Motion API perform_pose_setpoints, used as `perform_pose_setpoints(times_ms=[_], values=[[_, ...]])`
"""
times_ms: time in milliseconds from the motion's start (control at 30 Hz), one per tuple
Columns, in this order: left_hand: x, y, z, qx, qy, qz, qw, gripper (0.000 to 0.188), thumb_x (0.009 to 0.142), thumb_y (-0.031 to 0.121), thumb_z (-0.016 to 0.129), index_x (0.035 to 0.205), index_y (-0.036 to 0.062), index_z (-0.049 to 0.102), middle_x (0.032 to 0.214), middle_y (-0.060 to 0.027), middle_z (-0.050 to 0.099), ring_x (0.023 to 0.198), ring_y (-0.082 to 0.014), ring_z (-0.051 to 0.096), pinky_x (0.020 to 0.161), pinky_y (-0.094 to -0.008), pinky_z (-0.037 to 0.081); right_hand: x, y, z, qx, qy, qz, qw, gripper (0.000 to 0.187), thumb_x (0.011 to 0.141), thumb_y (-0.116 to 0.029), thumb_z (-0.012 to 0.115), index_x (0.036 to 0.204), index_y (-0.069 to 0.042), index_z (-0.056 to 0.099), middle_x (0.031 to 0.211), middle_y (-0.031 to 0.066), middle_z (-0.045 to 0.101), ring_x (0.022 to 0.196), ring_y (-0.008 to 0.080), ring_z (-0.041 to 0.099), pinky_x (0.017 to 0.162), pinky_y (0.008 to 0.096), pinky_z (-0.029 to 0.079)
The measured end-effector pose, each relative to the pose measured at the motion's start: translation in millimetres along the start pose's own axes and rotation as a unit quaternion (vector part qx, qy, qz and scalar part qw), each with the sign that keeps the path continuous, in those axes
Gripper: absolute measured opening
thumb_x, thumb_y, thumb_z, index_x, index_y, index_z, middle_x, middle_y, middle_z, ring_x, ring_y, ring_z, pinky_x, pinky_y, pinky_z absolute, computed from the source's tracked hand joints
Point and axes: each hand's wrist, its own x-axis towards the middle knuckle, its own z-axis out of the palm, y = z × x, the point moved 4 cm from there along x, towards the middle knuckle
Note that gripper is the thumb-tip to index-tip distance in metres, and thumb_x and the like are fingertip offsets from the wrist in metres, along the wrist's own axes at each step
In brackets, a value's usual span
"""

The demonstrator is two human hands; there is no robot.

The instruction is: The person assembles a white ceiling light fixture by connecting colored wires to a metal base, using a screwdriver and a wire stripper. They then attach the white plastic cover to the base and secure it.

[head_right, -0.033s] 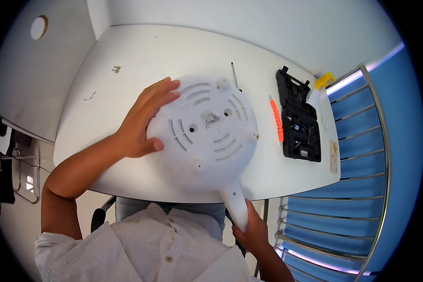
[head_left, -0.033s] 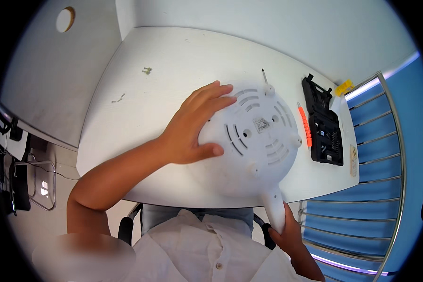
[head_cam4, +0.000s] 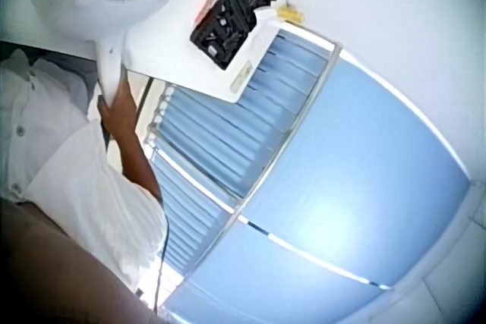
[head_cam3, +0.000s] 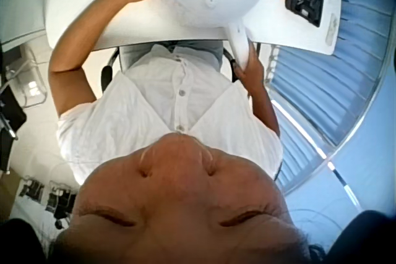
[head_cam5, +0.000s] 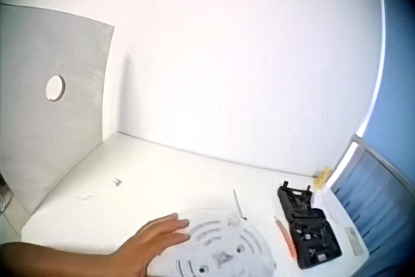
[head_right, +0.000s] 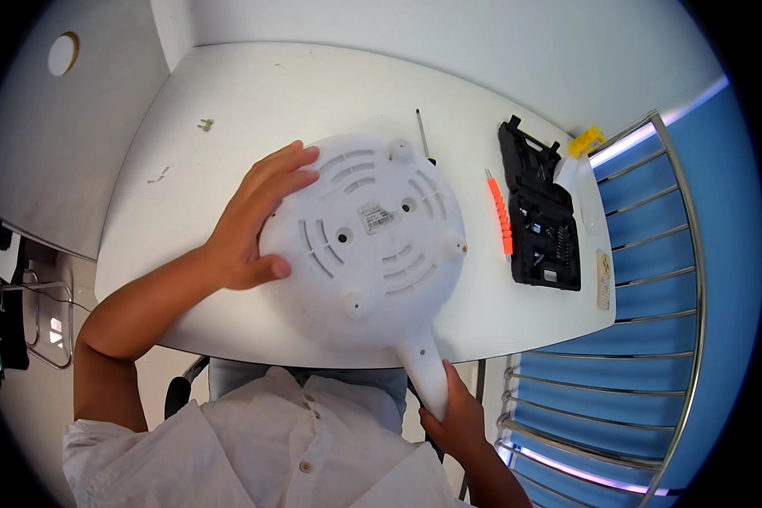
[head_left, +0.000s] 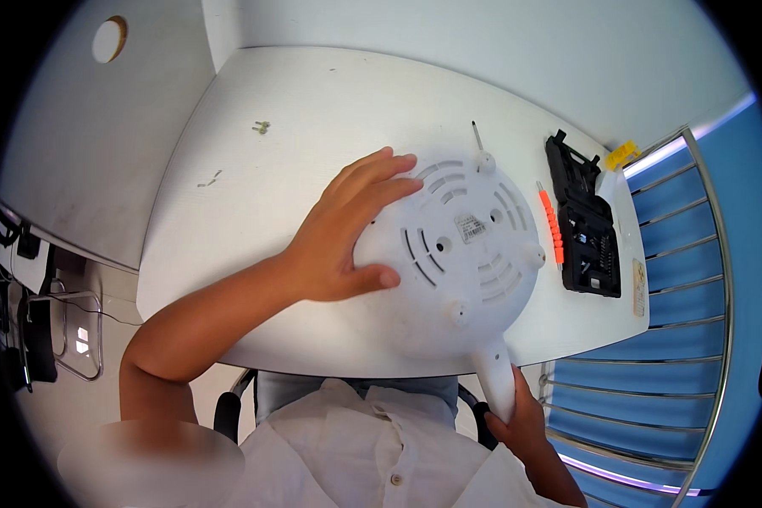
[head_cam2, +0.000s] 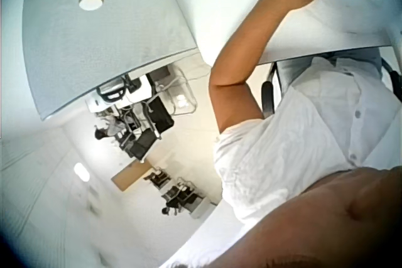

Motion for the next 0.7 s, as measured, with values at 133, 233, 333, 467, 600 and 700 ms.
perform_pose_setpoints(times_ms=[133,233,333,467,600,700], values=[[-5,-3,4,-0.019,0.032,0.008,0.999,0.080,0.079,0.068,0.056,0.128,0.0042,0.051,0.139,-0.0198,0.043,0.131,-0.0423,0.035,0.106,-0.0501,0.029,4,11,1,-0.026,-0.010,0.010,1.000,0.085,0.069,-0.020,0.071,0.140,0.000,0.029,0.111,0.0239,0.059,0.096,0.0396,0.062,0.081,0.0439,0.050],[-10,-5,6,-0.032,0.048,0.012,0.998,0.079,0.079,0.068,0.056,0.124,0.0031,0.054,0.136,-0.0224,0.045,0.130,-0.0443,0.035,0.106,-0.0506,0.028,8,15,2,-0.049,-0.029,0.031,0.998,0.084,0.069,-0.022,0.072,0.138,0.001,0.032,0.106,0.0226,0.059,0.093,0.0384,0.062,0.078,0.0437,0.050],[-11,-4,9,-0.041,0.060,0.026,0.997,0.079,0.080,0.068,0.056,0.124,0.0028,0.054,0.136,-0.0240,0.045,0.130,-0.0453,0.034,0.106,-0.0507,0.028,10,22,6,-0.075,-0.033,0.020,0.996,0.083,0.069,-0.023,0.073,0.137,0.003,0.032,0.102,0.0216,0.059,0.090,0.0374,0.061,0.076,0.0436,0.050],[-19,-1,12,-0.045,0.081,0.037,0.995,0.078,0.082,0.070,0.052,0.121,0.0026,0.055,0.134,-0.0252,0.046,0.131,-0.0462,0.033,0.105,-0.0514,0.029,14,32,7,-0.090,-0.033,-0.028,0.995,0.084,0.068,-0.023,0.074,0.136,0.003,0.031,0.098,0.0208,0.060,0.087,0.0371,0.061,0.072,0.0444,0.051],[-33,-13,18,-0.012,0.090,0.083,0.992,0.075,0.083,0.069,0.051,0.118,0.0031,0.056,0.133,-0.0258,0.046,0.131,-0.0475,0.032,0.103,-0.0533,0.030,14,37,9,-0.098,-0.010,-0.081,0.992,0.086,0.066,-0.021,0.076,0.134,0.003,0.030,0.096,0.0211,0.060,0.084,0.0380,0.061,0.069,0.0456,0.051],[-28,6,18,-0.043,0.120,0.021,0.992,0.074,0.083,0.069,0.051,0.118,0.0034,0.056,0.133,-0.0257,0.047,0.130,-0.0480,0.032,0.103,-0.0542,0.030,19,43,6,-0.091,-0.011,-0.103,0.990,0.086,0.065,-0.020,0.077,0.134,0.003,0.030,0.095,0.0216,0.060,0.081,0.0384,0.062,0.067,0.0458,0.051]])
